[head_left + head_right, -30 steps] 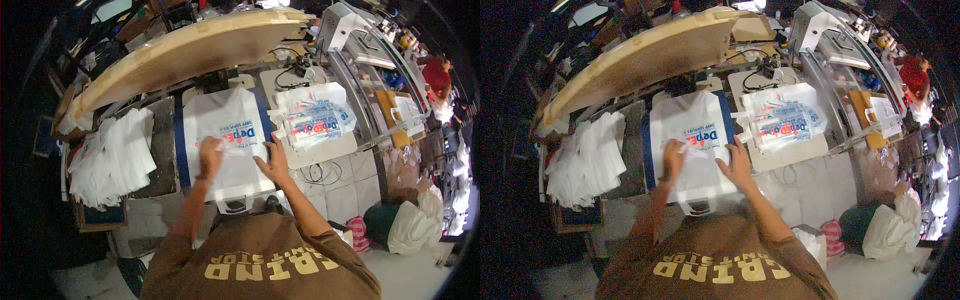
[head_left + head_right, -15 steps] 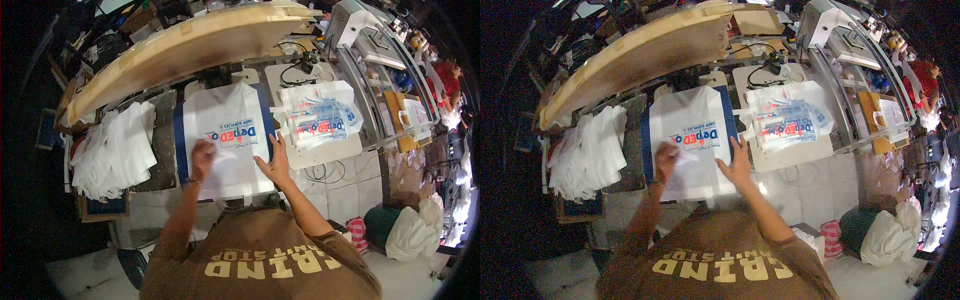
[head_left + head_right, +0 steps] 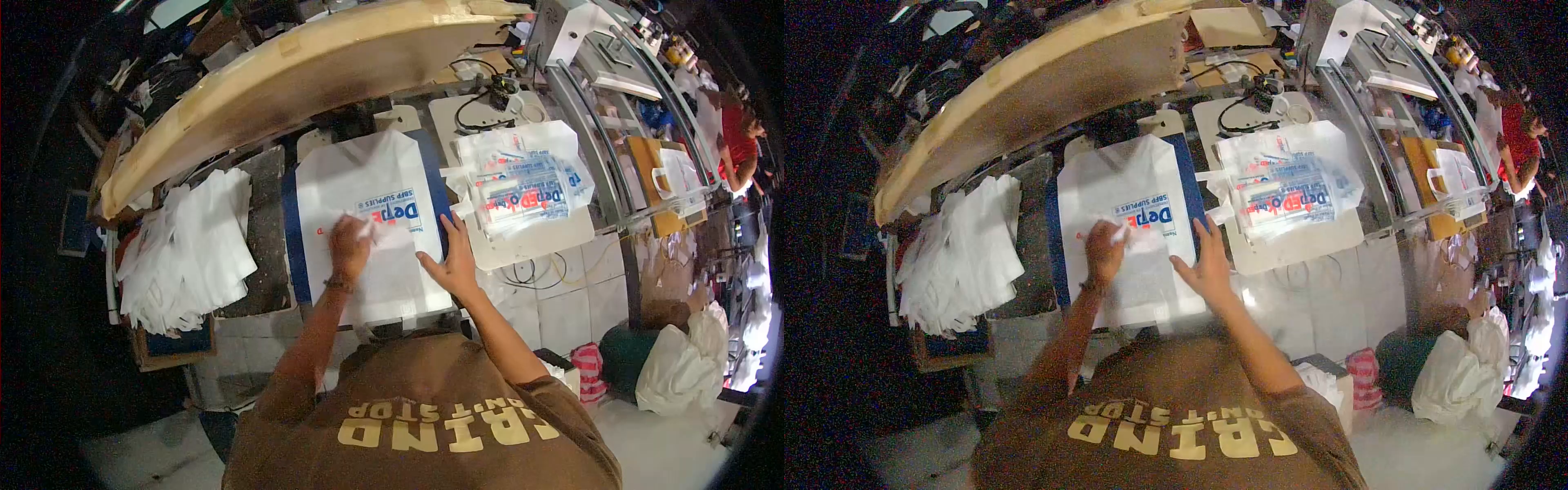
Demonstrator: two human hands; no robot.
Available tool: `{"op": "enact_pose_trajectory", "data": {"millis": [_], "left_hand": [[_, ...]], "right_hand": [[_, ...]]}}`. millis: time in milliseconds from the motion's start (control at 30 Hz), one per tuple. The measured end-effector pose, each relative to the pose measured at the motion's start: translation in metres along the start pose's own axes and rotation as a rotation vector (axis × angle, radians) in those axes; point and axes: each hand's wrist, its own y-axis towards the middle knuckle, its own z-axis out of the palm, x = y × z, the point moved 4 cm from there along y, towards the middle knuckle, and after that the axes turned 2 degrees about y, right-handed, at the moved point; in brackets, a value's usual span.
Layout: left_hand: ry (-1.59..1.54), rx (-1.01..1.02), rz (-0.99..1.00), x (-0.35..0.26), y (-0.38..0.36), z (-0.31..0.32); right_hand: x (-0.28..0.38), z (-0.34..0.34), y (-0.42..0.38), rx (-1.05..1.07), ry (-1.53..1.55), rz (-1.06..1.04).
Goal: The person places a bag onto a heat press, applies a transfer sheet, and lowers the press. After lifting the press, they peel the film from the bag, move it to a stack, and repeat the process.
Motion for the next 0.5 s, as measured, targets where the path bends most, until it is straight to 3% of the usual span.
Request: {"op": "enact_pose_trajectory", "data": {"millis": [33,100,167,267,333,433,467,500], "left_hand": [[0.622,-0.062,0.116,-0.021,0.017,-0.004],[0.533,-0.03,0.209,-0.042,0.022,0.034],[0.478,0.062,0.487,-0.062,0.02,0.077],[0.462,0.154,0.384,-0.057,0.056,0.083],[0.529,0.02,0.331,-0.046,0.086,0.071],[0.414,0.062,0.319,-0.047,0.053,0.1],[0.487,0.123,0.412,-0.063,0.045,0.101],[0.467,0.137,0.358,-0.067,0.046,0.095]], "right_hand": [[0.001,-0.001,0.002,-0.012,0.037,-0.015],[-0.004,0.002,-0.001,-0.006,0.03,-0.012],[-0.004,0.002,0.004,-0.005,0.021,-0.023],[-0.005,0.003,0.001,-0.019,0.033,-0.035],[-0.003,0.003,-0.003,-0.027,0.026,-0.024],[0.003,0.0,0.002,-0.033,0.034,-0.047],[-0.001,0.001,0.004,0.007,0.045,0.002],[-0.004,0.003,0.0,0.056,0.057,0.061]]}}
